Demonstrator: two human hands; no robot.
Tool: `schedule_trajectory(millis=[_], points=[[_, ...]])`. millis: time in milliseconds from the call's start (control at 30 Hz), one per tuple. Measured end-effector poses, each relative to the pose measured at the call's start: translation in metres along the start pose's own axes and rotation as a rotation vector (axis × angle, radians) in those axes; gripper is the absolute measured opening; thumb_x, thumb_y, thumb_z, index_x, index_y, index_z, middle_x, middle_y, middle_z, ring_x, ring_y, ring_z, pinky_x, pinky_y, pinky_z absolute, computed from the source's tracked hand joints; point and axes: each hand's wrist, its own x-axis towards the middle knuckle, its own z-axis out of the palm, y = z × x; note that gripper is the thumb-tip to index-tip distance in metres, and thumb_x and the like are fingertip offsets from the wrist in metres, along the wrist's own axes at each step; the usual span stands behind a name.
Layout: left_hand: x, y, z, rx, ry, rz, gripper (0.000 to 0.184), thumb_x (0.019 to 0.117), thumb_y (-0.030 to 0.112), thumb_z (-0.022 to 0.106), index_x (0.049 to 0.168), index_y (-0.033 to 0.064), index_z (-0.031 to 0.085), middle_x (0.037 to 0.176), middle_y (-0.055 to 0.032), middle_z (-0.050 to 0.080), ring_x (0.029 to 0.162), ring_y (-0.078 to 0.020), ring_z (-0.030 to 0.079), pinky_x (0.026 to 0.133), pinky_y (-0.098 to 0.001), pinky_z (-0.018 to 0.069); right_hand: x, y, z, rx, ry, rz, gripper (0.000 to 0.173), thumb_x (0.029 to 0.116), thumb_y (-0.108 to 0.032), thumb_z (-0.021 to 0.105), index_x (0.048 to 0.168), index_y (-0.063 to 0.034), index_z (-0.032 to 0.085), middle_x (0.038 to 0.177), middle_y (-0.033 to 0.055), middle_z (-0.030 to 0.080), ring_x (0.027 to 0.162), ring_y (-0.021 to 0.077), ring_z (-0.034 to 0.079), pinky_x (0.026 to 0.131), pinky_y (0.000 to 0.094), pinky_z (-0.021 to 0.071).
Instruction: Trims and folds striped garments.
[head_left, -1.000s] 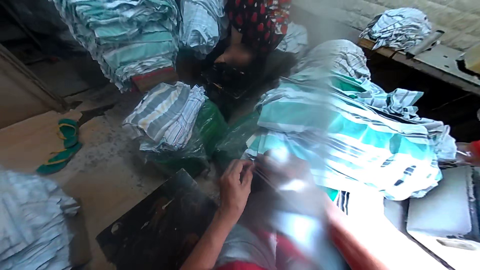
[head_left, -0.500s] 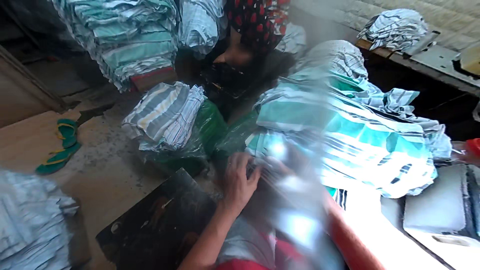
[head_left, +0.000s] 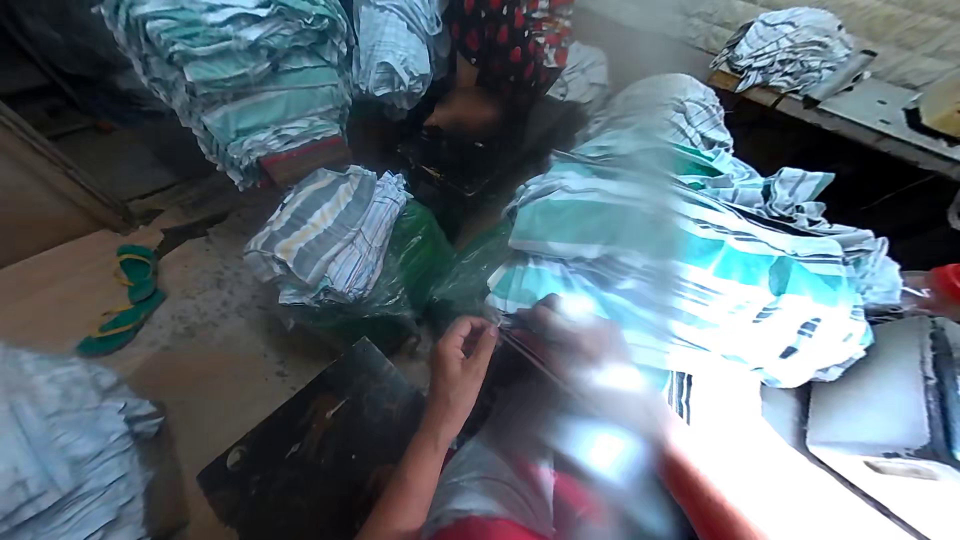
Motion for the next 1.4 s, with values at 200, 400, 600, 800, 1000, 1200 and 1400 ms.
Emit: schedule_trajectory(millis=[200,400,600,800,1000,1200,1400], points=[[0.0,-0.004,0.004,0.084,-0.007,0.081,0.016,0.1,0.011,0.061,0.102,-0.0024,0.07,0.095,-0.0079,0.07,0.087,-0.0116,0.069,0.082,-0.0277,0.0588,0.003,-0.007,0.01,-0.048,0.05,-0.013,0.028,0.1024,-0.033,0.061,0.105,-0.0105,0.077,0.097,0.0115,0.076,0.084,0.0276,0.075,0.067,0.0417,0.0588],[-0.005,-0.005,-0.011,0.211,-0.155,0.082,0.019,0.101,0.013,0.059,0.102,-0.0023,0.07,0.098,-0.0103,0.069,0.092,-0.0131,0.068,0.087,-0.0283,0.0566,0.0,-0.004,-0.001,0.196,0.016,0.191,0.032,0.1019,-0.032,0.061,0.105,-0.0043,0.077,0.097,0.0122,0.076,0.085,0.0233,0.074,0.075,0.0421,0.0592],[-0.004,-0.005,-0.057,0.828,-0.736,-0.44,0.035,0.105,0.029,0.056,0.116,-0.0017,0.069,0.111,-0.0217,0.069,0.11,-0.037,0.065,0.1,-0.0576,0.0467,-0.011,0.022,-0.03,0.448,-0.155,0.4,0.057,0.0861,-0.044,0.079,0.121,-0.0007,0.065,0.104,0.0109,0.071,0.084,0.0141,0.064,0.079,0.0326,0.054],[0.0,-0.004,-0.011,0.527,0.087,0.301,0.047,0.0918,0.037,0.074,0.115,-0.0024,0.066,0.104,-0.0116,0.072,0.101,-0.0248,0.068,0.095,-0.0457,0.0524,-0.024,0.03,-0.022,0.255,-0.059,0.254,0.019,0.0961,-0.021,0.066,0.105,-0.0074,0.075,0.105,0.0135,0.071,0.083,0.0192,0.068,0.074,0.0354,0.0554],[0.022,-0.003,0.026,0.852,0.279,0.53,0.037,0.0842,0.022,0.075,0.117,0.0051,0.068,0.116,-0.0137,0.071,0.113,-0.0308,0.065,0.106,-0.0571,0.0369,-0.009,0.016,-0.035,0.261,0.017,0.298,0.03,0.1018,-0.02,0.059,0.112,0.0067,0.067,0.1,0.0208,0.071,0.087,0.0251,0.069,0.083,0.0376,0.0555],[0.048,0.009,-0.006,0.475,0.0,0.246,0.016,0.097,0.019,0.068,0.106,0.0094,0.075,0.101,-0.0012,0.075,0.108,-0.0164,0.066,0.11,-0.0543,0.0332,-0.009,0.042,-0.041,0.515,0.062,0.353,0.014,0.0989,-0.021,0.064,0.102,-0.0089,0.07,0.085,-0.0022,0.068,0.074,0.0003,0.061,0.07,0.0194,0.0517],[0.06,0.002,-0.014,0.535,0.032,0.137,0.021,0.0969,0.022,0.069,0.11,0.0058,0.074,0.107,-0.011,0.071,0.107,-0.0299,0.064,0.098,-0.0546,0.0464,-0.004,0.052,-0.02,0.27,-0.007,0.544,0.025,0.0985,-0.025,0.068,0.107,-0.0016,0.072,0.095,0.0164,0.071,0.088,0.0302,0.068,0.084,0.0526,0.0519]])
